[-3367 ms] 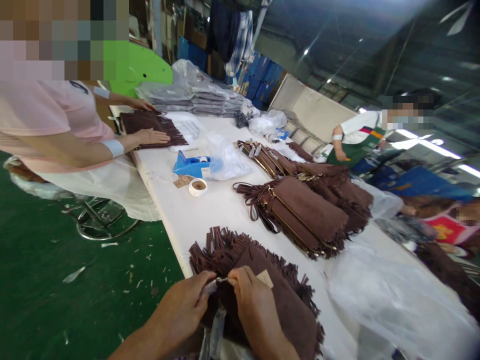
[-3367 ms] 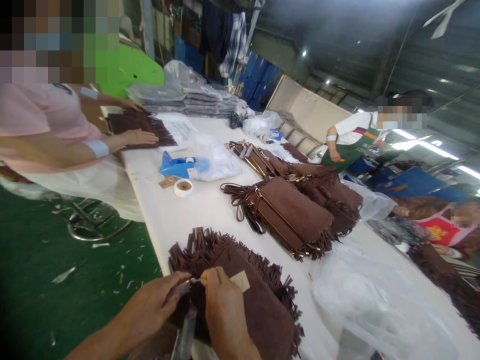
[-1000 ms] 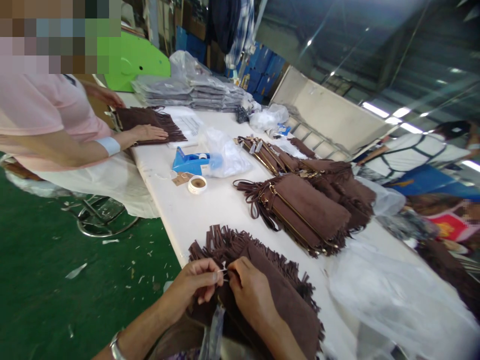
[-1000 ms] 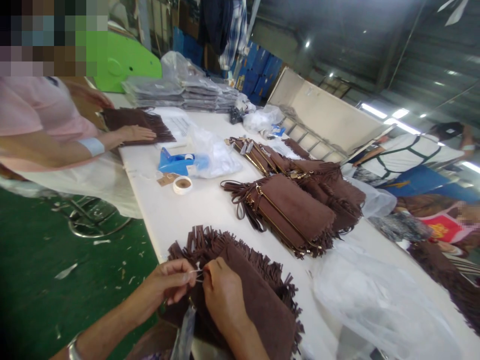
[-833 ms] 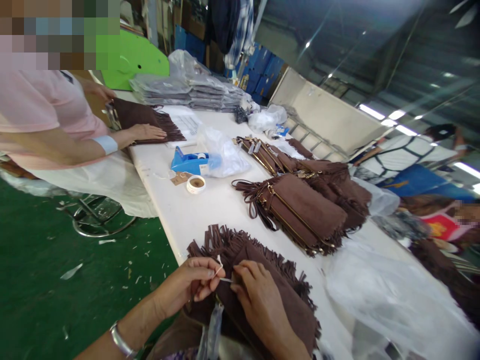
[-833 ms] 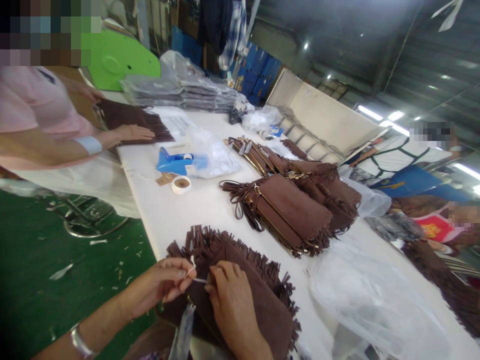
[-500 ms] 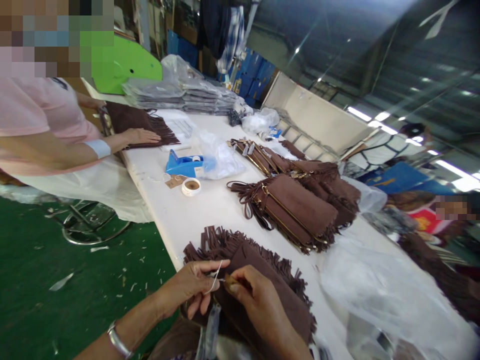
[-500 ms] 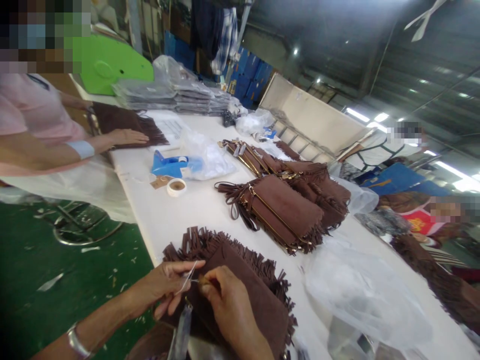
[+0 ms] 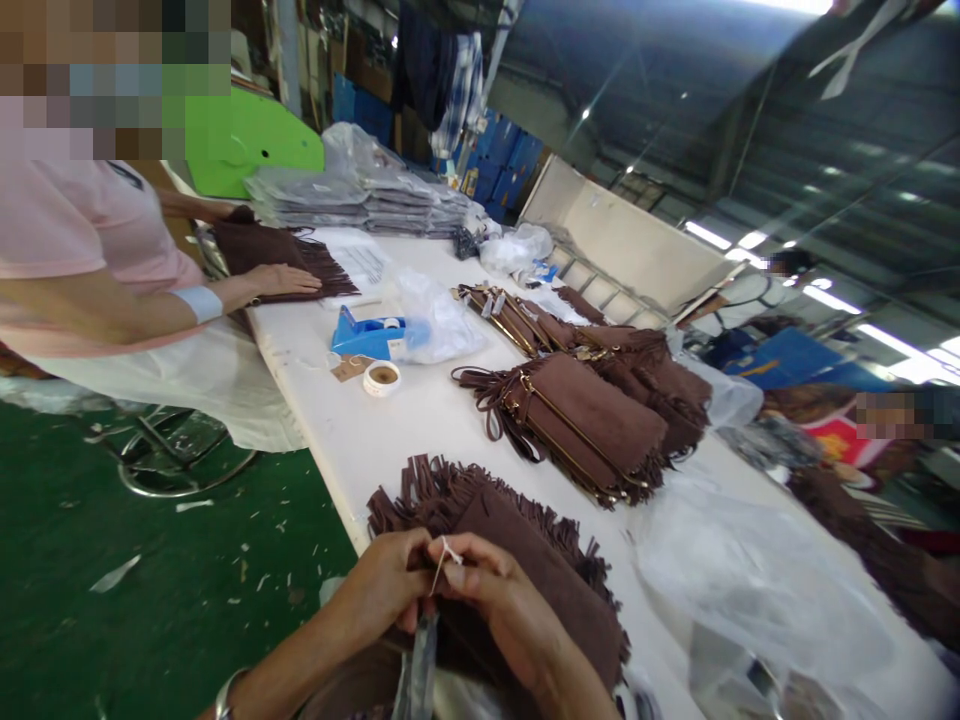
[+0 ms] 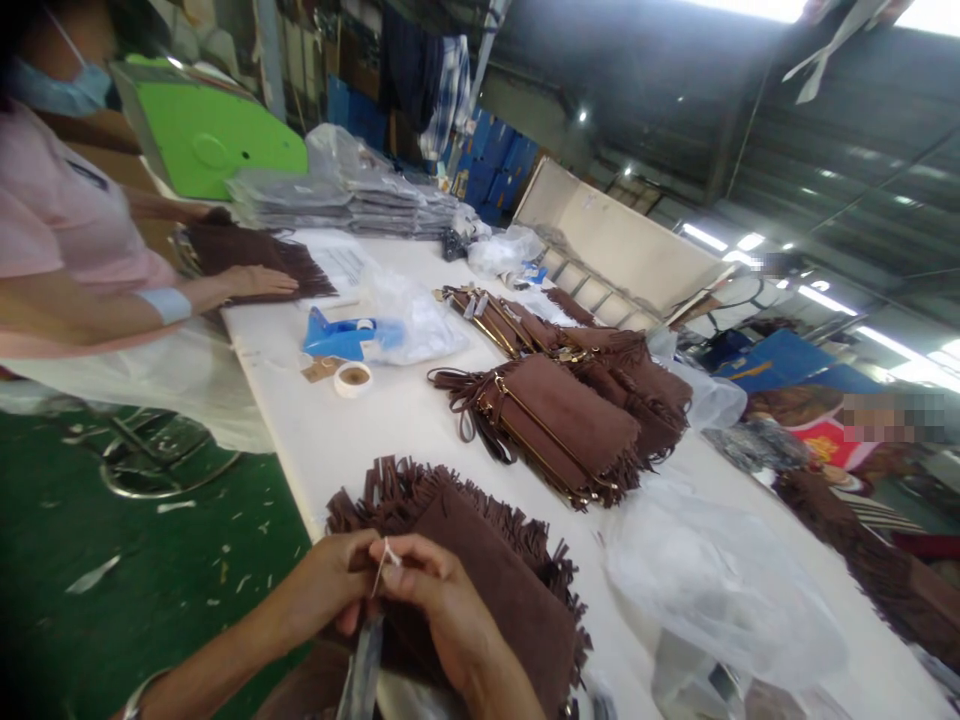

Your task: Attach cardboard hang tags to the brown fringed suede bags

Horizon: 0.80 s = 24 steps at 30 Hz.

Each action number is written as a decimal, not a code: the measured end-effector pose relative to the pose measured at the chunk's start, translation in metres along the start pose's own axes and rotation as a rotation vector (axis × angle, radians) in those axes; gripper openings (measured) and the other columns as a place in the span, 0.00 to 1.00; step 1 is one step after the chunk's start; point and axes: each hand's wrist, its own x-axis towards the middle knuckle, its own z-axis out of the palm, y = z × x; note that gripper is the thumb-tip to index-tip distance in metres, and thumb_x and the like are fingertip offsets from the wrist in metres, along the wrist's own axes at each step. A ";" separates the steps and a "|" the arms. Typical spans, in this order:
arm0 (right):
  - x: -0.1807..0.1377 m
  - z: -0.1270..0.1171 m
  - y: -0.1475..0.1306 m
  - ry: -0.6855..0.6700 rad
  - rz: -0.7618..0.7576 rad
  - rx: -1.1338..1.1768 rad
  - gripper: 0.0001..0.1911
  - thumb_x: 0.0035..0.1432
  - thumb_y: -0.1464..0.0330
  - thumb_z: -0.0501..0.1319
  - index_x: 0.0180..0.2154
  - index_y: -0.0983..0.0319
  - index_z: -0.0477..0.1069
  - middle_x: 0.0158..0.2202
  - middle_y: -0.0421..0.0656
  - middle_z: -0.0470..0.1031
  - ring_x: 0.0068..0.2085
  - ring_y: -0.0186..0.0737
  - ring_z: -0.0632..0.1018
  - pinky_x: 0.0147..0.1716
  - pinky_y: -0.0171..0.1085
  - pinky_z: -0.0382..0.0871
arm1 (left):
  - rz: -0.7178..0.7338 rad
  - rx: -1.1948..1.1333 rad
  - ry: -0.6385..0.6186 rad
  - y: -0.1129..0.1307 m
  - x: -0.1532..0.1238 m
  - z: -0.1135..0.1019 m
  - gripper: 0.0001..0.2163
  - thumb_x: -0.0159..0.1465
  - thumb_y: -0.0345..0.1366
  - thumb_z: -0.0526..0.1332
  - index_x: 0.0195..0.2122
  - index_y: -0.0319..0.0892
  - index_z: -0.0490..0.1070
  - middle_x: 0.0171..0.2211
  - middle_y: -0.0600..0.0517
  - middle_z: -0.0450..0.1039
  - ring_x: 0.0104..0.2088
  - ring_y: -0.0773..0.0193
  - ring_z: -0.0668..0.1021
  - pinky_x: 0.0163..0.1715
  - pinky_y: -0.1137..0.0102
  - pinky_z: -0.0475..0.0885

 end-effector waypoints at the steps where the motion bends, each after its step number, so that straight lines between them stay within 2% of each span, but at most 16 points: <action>1: -0.003 0.000 0.000 0.019 -0.009 0.061 0.12 0.56 0.65 0.64 0.42 0.62 0.75 0.39 0.44 0.75 0.41 0.41 0.75 0.45 0.39 0.68 | -0.009 -0.029 -0.004 -0.002 0.000 -0.001 0.10 0.60 0.41 0.61 0.30 0.39 0.69 0.19 0.53 0.74 0.13 0.69 0.70 0.14 0.78 0.58; 4: -0.010 -0.001 0.002 0.098 -0.057 0.163 0.09 0.58 0.63 0.63 0.36 0.62 0.74 0.40 0.44 0.74 0.44 0.41 0.75 0.48 0.40 0.67 | -0.001 -0.180 -0.012 -0.009 0.000 -0.005 0.15 0.60 0.47 0.62 0.35 0.37 0.71 0.21 0.51 0.75 0.13 0.71 0.69 0.14 0.79 0.56; 6: -0.013 -0.003 0.006 0.126 -0.074 0.202 0.09 0.58 0.62 0.63 0.34 0.62 0.73 0.40 0.44 0.73 0.43 0.40 0.75 0.47 0.39 0.68 | 0.017 -0.334 0.035 -0.016 -0.001 -0.007 0.16 0.60 0.47 0.64 0.37 0.37 0.70 0.25 0.49 0.77 0.13 0.73 0.68 0.14 0.79 0.56; 9: -0.013 -0.010 0.017 0.161 -0.031 0.178 0.12 0.60 0.60 0.62 0.33 0.63 0.72 0.32 0.42 0.71 0.32 0.33 0.73 0.36 0.33 0.69 | 0.027 -0.563 0.155 -0.025 -0.005 -0.008 0.15 0.62 0.45 0.63 0.39 0.37 0.69 0.31 0.47 0.79 0.16 0.75 0.67 0.17 0.79 0.60; 11: -0.012 -0.016 0.022 0.219 0.015 0.066 0.14 0.60 0.58 0.62 0.35 0.64 0.72 0.30 0.41 0.71 0.27 0.31 0.71 0.28 0.30 0.66 | 0.042 -0.670 0.212 -0.027 -0.009 -0.011 0.13 0.62 0.43 0.64 0.40 0.38 0.69 0.31 0.47 0.79 0.17 0.75 0.68 0.19 0.79 0.63; 13: -0.013 -0.021 0.023 0.322 0.019 -0.140 0.16 0.59 0.57 0.61 0.40 0.64 0.72 0.34 0.44 0.74 0.29 0.34 0.73 0.25 0.31 0.66 | 0.077 -0.746 0.264 -0.024 -0.015 -0.019 0.12 0.62 0.41 0.66 0.39 0.38 0.70 0.29 0.49 0.77 0.18 0.75 0.67 0.19 0.79 0.64; 15: -0.018 -0.026 0.022 0.424 -0.047 -0.449 0.17 0.60 0.57 0.60 0.44 0.62 0.72 0.38 0.46 0.75 0.34 0.40 0.76 0.29 0.35 0.70 | 0.107 -0.798 0.324 -0.020 -0.020 -0.033 0.11 0.60 0.40 0.67 0.38 0.38 0.71 0.26 0.52 0.75 0.18 0.75 0.66 0.18 0.79 0.64; 17: -0.030 -0.029 0.022 0.442 -0.149 -0.822 0.16 0.61 0.60 0.59 0.48 0.59 0.71 0.44 0.47 0.75 0.43 0.45 0.76 0.41 0.41 0.72 | 0.125 -0.817 0.358 -0.020 -0.023 -0.052 0.11 0.59 0.39 0.68 0.37 0.37 0.72 0.25 0.53 0.73 0.19 0.75 0.66 0.18 0.80 0.64; 19: -0.044 -0.033 0.027 0.384 -0.249 -1.170 0.22 0.59 0.63 0.61 0.55 0.56 0.67 0.55 0.47 0.70 0.54 0.49 0.72 0.53 0.46 0.68 | 0.107 -0.806 0.412 -0.024 -0.026 -0.069 0.12 0.59 0.39 0.68 0.40 0.37 0.73 0.30 0.51 0.75 0.21 0.74 0.68 0.20 0.79 0.67; 20: -0.052 -0.036 0.032 0.352 -0.289 -1.325 0.28 0.57 0.64 0.62 0.59 0.55 0.63 0.60 0.47 0.66 0.58 0.52 0.68 0.56 0.48 0.65 | 0.078 -0.791 0.488 -0.027 -0.028 -0.075 0.13 0.58 0.38 0.67 0.41 0.37 0.72 0.33 0.49 0.76 0.22 0.73 0.70 0.22 0.78 0.69; 22: -0.063 -0.042 0.044 0.334 -0.341 -1.600 0.38 0.52 0.66 0.65 0.64 0.55 0.57 0.66 0.47 0.56 0.63 0.57 0.62 0.58 0.52 0.63 | 0.027 -0.701 0.739 -0.034 -0.029 -0.080 0.15 0.57 0.37 0.67 0.43 0.38 0.71 0.38 0.46 0.77 0.25 0.69 0.74 0.26 0.74 0.73; 23: -0.067 -0.046 0.051 0.346 -0.364 -1.714 0.41 0.51 0.67 0.65 0.65 0.56 0.55 0.67 0.48 0.54 0.63 0.59 0.61 0.56 0.53 0.64 | 0.028 -0.614 0.860 -0.037 -0.030 -0.080 0.16 0.56 0.37 0.67 0.44 0.39 0.70 0.39 0.46 0.77 0.27 0.67 0.76 0.29 0.72 0.74; 24: -0.070 -0.051 0.057 0.361 -0.385 -1.807 0.41 0.51 0.67 0.65 0.65 0.58 0.54 0.67 0.49 0.54 0.63 0.61 0.61 0.55 0.52 0.65 | 0.051 -0.499 0.927 -0.039 -0.030 -0.076 0.16 0.57 0.38 0.66 0.45 0.41 0.70 0.40 0.47 0.77 0.27 0.66 0.77 0.30 0.70 0.75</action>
